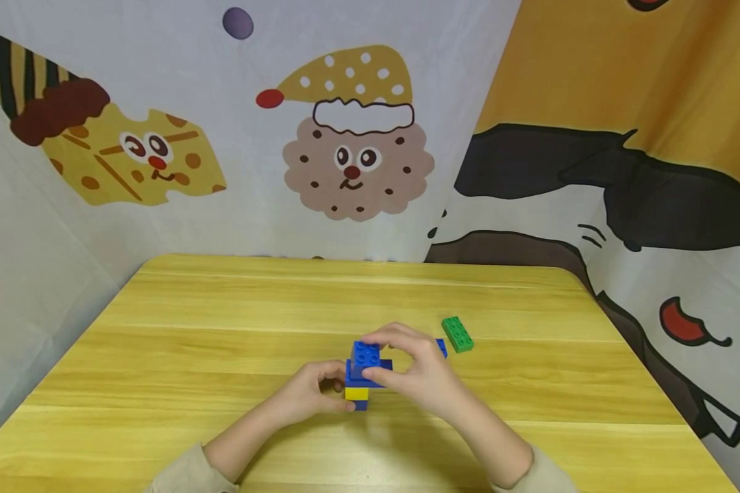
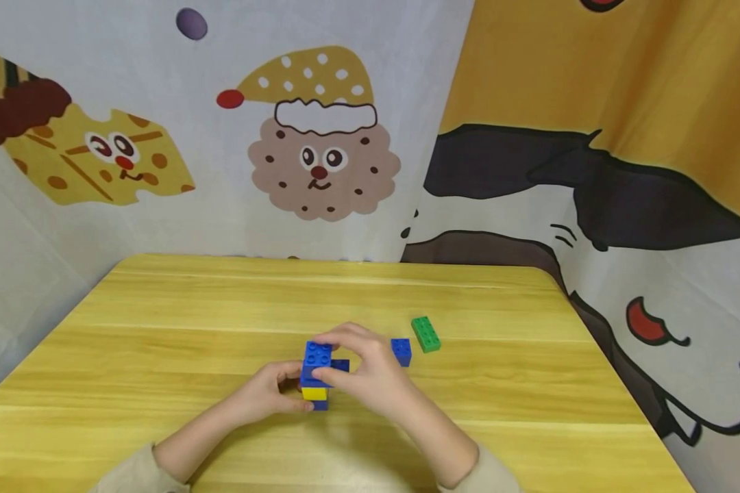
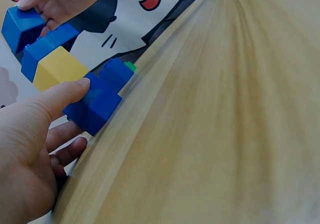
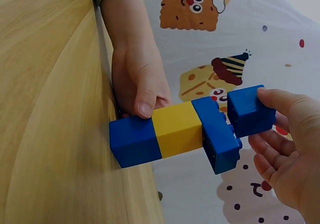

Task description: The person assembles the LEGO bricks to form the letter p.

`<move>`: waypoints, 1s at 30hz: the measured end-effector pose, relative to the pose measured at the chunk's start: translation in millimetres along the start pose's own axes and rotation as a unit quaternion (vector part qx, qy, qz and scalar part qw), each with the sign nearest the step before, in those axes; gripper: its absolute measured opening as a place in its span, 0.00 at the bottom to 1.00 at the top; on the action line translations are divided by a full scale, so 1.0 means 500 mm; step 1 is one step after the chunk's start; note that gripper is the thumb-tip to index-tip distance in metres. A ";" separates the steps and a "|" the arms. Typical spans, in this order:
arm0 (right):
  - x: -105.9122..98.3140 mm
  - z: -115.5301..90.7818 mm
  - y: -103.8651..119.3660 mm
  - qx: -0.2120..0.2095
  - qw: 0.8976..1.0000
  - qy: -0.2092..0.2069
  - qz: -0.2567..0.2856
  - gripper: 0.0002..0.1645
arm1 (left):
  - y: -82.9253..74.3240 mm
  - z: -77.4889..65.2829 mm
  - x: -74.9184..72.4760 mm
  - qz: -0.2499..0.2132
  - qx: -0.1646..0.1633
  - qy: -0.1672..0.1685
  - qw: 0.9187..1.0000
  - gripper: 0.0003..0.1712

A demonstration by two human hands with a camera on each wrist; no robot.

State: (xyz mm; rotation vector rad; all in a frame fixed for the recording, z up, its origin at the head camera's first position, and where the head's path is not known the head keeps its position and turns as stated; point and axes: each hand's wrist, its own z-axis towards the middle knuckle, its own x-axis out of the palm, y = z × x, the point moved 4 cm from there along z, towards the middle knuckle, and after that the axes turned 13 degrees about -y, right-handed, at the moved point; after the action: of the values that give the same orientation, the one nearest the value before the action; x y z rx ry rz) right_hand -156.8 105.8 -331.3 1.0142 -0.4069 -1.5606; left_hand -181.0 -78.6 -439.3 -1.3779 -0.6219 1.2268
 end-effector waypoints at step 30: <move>0.021 0.007 -0.014 -0.005 0.999 0.032 -0.010 0.20 | -0.005 0.000 -0.002 0.003 -0.011 0.001 1.000 0.18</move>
State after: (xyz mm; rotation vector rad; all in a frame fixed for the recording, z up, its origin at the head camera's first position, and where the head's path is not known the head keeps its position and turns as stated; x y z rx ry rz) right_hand -163.7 97.0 -338.6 1.0612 -0.3442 -1.5424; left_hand -180.5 -79.0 -436.6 -1.4014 -0.6318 1.2269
